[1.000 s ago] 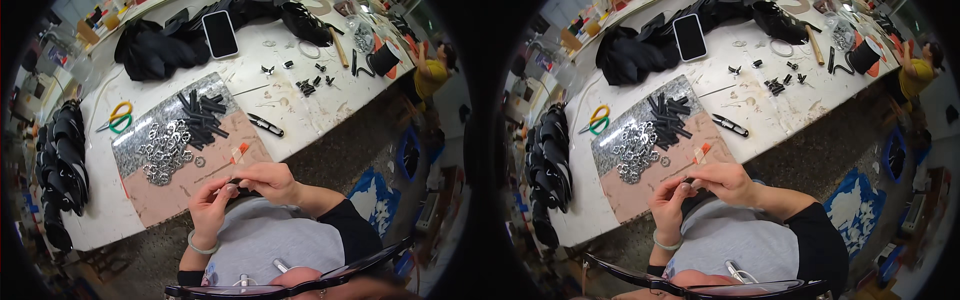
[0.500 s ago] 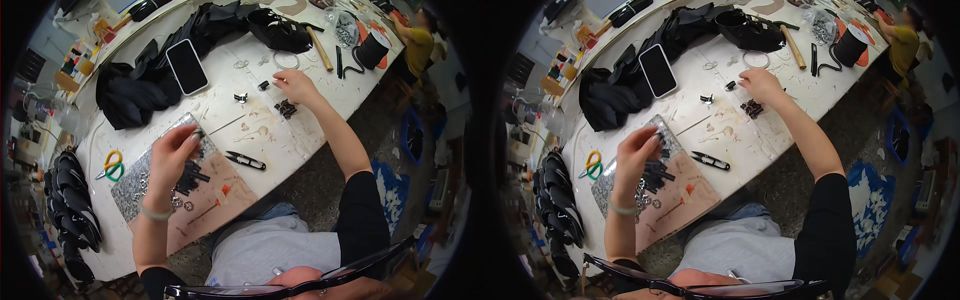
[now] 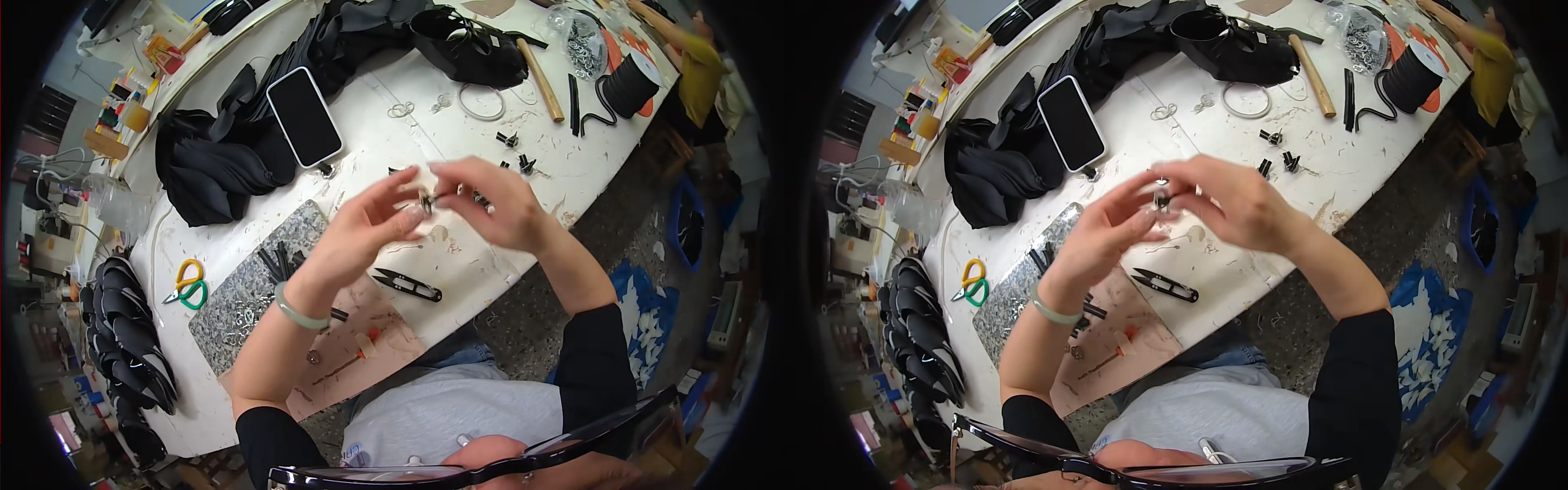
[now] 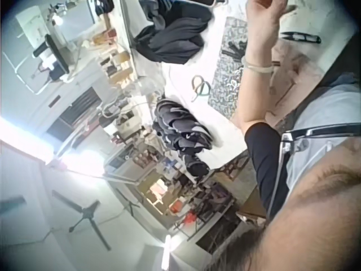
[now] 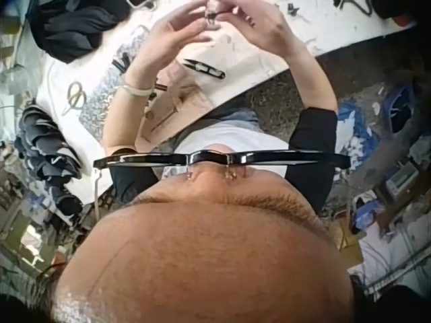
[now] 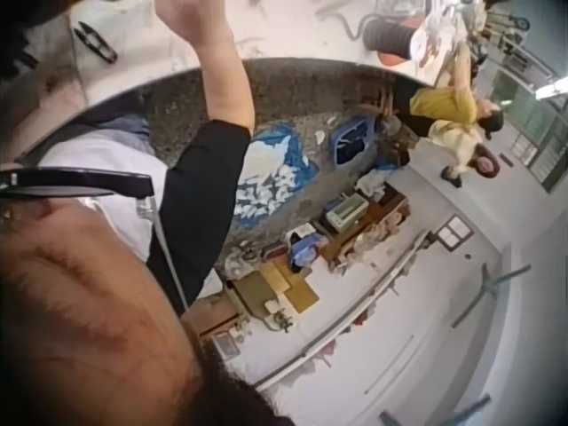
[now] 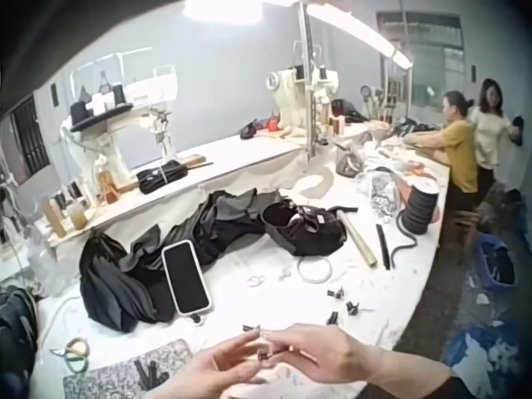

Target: The person threads metal buckles onto straps by hand and trims the ends of the straps using scissors.

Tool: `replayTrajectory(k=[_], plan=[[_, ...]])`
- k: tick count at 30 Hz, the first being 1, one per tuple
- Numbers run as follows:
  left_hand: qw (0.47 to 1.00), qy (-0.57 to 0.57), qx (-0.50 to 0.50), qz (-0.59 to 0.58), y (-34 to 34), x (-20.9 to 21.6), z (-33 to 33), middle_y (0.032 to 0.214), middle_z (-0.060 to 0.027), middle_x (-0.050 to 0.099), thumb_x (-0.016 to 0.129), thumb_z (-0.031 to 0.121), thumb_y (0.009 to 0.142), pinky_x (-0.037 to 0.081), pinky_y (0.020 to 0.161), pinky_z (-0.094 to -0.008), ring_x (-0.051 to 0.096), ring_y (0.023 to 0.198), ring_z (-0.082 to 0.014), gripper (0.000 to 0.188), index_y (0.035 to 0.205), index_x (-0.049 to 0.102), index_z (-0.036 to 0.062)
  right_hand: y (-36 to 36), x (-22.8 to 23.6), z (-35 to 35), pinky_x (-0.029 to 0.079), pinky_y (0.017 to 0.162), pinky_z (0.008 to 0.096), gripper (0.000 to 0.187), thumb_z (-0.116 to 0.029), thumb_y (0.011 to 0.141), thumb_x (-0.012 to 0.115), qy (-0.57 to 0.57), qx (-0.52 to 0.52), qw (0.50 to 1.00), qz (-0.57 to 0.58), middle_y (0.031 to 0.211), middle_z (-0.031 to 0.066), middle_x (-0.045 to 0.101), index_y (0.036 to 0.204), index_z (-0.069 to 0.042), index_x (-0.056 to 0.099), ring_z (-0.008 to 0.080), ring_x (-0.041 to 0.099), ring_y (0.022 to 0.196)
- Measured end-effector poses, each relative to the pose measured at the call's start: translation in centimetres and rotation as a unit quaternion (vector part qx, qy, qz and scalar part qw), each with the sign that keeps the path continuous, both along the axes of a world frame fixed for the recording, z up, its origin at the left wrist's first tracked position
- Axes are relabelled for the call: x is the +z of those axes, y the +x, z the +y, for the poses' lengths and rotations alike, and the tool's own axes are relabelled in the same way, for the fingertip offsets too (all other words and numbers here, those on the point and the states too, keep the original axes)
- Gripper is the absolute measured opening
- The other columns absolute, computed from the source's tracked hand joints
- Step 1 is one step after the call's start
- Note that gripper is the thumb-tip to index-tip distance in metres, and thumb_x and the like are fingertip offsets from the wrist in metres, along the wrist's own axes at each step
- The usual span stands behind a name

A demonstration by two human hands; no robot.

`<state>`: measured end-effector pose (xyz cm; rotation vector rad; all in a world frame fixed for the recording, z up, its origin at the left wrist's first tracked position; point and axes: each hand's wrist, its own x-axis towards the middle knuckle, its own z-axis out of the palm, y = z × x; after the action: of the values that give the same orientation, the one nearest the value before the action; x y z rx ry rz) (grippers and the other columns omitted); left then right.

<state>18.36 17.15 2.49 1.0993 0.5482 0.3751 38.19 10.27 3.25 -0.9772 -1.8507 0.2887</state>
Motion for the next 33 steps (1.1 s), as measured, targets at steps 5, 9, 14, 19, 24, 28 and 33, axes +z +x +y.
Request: replayTrajectory(k=[5, 9, 14, 19, 24, 28, 33], plan=[[0.980, -0.191, 0.009, -0.060, -2.2, 1.6, -3.8, 0.115, -0.0110, 0.056, 0.057, 0.017, 0.089, 0.050, 0.079, -0.0302, 0.058, 0.101, -0.0207, 0.042, 0.126, 0.046, -0.0002, -1.6, -0.7, -2.4, 0.052, 0.061, 0.0309, 0.044, 0.009, 0.069, 0.067, 0.080, 0.065, 0.995, 0.003, 0.087, 0.0140, 0.062, 0.111, 0.002, 0.054, 0.0257, 0.062, 0.074], [0.985, -0.138, 0.085, -0.064, -3.8, 1.5, -6.4, 0.112, -0.0101, 0.057, 0.060, 0.003, 0.085, 0.049, 0.082, -0.0288, 0.058, 0.098, -0.0170, 0.035, 0.118, 0.052, -0.0013, -3.5, -1.0, -4.2, 0.053, 0.064, 0.0300, 0.044, 0.009, 0.070, 0.067, 0.031, 0.093, 0.993, 0.063, 0.093, 0.0148, 0.060, 0.111, 0.002, 0.053, 0.0242, 0.062, 0.079], [0.986, -0.041, 0.133, -0.091, -6.2, 0.1, -8.3, 0.110, -0.0078, 0.055, 0.063, -0.005, 0.079, 0.048, 0.083, -0.0269, 0.056, 0.098, -0.0146, 0.030, 0.108, 0.056, -0.0013, -5.0, -2.6, -6.0, 0.054, 0.065, 0.0251, 0.030, 0.003, 0.080, 0.062, -0.250, 0.123, 0.900, 0.335, 0.103, 0.0119, 0.057, 0.109, 0.003, 0.054, 0.0164, 0.061, 0.083], [0.969, 0.180, 0.156, -0.059, -7.7, -0.6, -10.1, 0.110, -0.0098, 0.053, 0.065, -0.006, 0.077, 0.046, 0.083, -0.0268, 0.055, 0.098, -0.0143, 0.031, 0.106, 0.057, -0.0019, -6.8, -3.1, -7.4, 0.051, 0.055, 0.0226, 0.020, -0.010, 0.089, 0.056, -0.490, 0.186, 0.742, 0.418, 0.085, 0.0082, 0.062, 0.103, 0.004, 0.059, 0.0121, 0.061, 0.073], [0.927, 0.322, 0.190, 0.005, -8.5, -1.3, -11.5, 0.103, -0.0112, 0.058, 0.070, -0.005, 0.072, 0.048, 0.074, -0.0259, 0.057, 0.091, -0.0161, 0.034, 0.104, 0.059, -0.0007, -8.8, -4.0, -8.3, 0.048, 0.054, 0.0207, 0.020, -0.011, 0.087, 0.060, -0.459, 0.179, 0.758, 0.429, 0.083, 0.0054, 0.062, 0.101, 0.004, 0.061, 0.0072, 0.057, 0.069], [0.923, 0.344, 0.173, 0.002, -8.9, -1.4, -12.1, 0.103, -0.0106, 0.058, 0.070, -0.005, 0.073, 0.049, 0.072, -0.0246, 0.058, 0.089, -0.0146, 0.035, 0.106, 0.059, -0.0006, -9.9, -3.4, -8.5, 0.047, 0.054, 0.0201, 0.015, -0.004, 0.083, 0.061, -0.424, 0.126, 0.809, 0.387, 0.080, 0.0051, 0.062, 0.096, 0.003, 0.062, 0.0077, 0.057, 0.066], [0.972, 0.114, 0.206, 0.014, -9.2, -1.3, -12.8, 0.097, -0.0083, 0.062, 0.066, 0.000, 0.079, 0.051, 0.069, -0.0219, 0.059, 0.082, -0.0104, 0.028, 0.106, 0.060, -0.0024, -10.1, -2.6, -8.7, 0.044, 0.052, 0.0199, 0.010, 0.001, 0.076, 0.061, -0.253, 0.073, 0.941, 0.213, 0.076, 0.0078, 0.062, 0.086, 0.004, 0.063, 0.0089, 0.058, 0.066]])
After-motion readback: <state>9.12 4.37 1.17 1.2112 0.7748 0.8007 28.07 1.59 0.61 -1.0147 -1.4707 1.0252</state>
